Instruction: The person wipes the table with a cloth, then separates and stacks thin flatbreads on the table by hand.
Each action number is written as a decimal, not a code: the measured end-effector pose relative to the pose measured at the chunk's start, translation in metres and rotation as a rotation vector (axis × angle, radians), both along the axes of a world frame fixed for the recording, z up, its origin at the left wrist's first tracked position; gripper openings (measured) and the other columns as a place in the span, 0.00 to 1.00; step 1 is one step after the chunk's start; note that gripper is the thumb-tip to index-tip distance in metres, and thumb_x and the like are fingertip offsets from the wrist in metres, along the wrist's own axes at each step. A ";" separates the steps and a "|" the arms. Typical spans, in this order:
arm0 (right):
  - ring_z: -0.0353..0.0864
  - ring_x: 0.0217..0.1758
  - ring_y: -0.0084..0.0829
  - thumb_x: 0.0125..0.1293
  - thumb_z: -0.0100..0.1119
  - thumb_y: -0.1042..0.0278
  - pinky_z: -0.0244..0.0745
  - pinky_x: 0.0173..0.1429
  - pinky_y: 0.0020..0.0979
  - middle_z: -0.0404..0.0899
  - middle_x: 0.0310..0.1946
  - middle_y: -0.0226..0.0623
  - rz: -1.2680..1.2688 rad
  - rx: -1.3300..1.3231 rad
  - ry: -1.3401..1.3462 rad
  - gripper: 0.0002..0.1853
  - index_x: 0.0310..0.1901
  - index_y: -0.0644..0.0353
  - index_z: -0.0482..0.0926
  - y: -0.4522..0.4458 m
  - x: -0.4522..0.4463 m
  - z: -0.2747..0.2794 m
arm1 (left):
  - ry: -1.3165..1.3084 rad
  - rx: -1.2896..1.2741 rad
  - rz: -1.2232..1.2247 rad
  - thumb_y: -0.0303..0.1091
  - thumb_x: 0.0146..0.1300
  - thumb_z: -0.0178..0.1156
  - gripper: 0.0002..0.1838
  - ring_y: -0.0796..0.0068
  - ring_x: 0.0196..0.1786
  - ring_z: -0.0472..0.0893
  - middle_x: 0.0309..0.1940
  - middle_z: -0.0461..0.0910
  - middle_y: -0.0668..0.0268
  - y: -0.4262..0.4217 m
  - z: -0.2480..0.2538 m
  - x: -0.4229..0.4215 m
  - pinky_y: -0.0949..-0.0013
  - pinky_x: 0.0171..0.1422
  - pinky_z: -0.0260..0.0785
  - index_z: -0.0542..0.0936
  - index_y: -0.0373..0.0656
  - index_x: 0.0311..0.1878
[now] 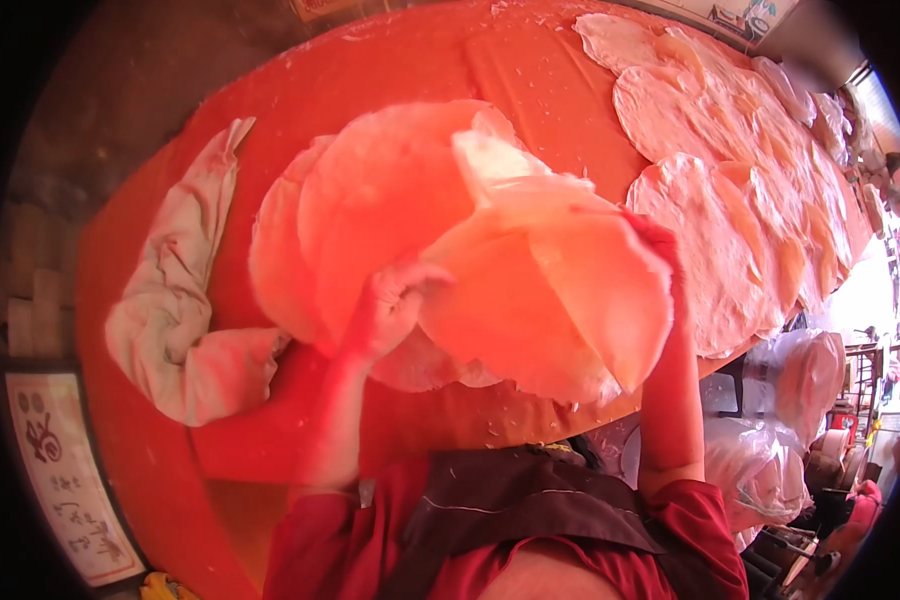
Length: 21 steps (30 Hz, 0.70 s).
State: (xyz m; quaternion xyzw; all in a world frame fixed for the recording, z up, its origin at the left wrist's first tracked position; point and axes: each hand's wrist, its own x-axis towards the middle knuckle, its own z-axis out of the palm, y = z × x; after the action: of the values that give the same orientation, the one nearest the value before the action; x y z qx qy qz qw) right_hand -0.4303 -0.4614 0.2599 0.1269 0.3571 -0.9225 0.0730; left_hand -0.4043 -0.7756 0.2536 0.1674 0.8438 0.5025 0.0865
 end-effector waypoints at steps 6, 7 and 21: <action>0.72 0.47 0.28 0.58 0.49 0.67 0.64 0.54 0.27 0.74 0.43 0.40 -0.268 0.272 0.161 0.14 0.42 0.66 0.74 0.095 0.016 0.022 | -0.165 0.449 0.110 0.18 0.44 0.43 0.26 0.86 0.34 0.73 0.39 0.74 0.68 -0.014 0.006 -0.027 0.84 0.38 0.64 0.68 0.35 0.51; 0.71 0.48 0.28 0.58 0.49 0.67 0.64 0.54 0.27 0.74 0.43 0.40 -0.323 0.353 0.151 0.14 0.43 0.66 0.73 0.118 0.027 0.022 | -0.161 0.429 0.088 0.19 0.43 0.43 0.26 0.86 0.36 0.74 0.40 0.74 0.67 -0.015 0.007 -0.029 0.84 0.39 0.64 0.67 0.35 0.52; 0.69 0.52 0.28 0.61 0.47 0.60 0.60 0.56 0.26 0.72 0.47 0.39 -0.758 1.469 0.190 0.21 0.51 0.66 0.69 0.150 0.033 0.134 | -0.063 0.275 -0.063 0.29 0.46 0.50 0.29 0.76 0.57 0.63 0.54 0.65 0.62 0.005 0.002 -0.055 0.75 0.59 0.55 0.63 0.35 0.56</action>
State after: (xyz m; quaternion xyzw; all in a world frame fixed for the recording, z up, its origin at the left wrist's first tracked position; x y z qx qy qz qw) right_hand -0.3970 -0.3111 0.3943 0.1753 0.8060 -0.4236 -0.3744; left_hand -0.4598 -0.7705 0.2552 0.1881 0.7583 0.6153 0.1048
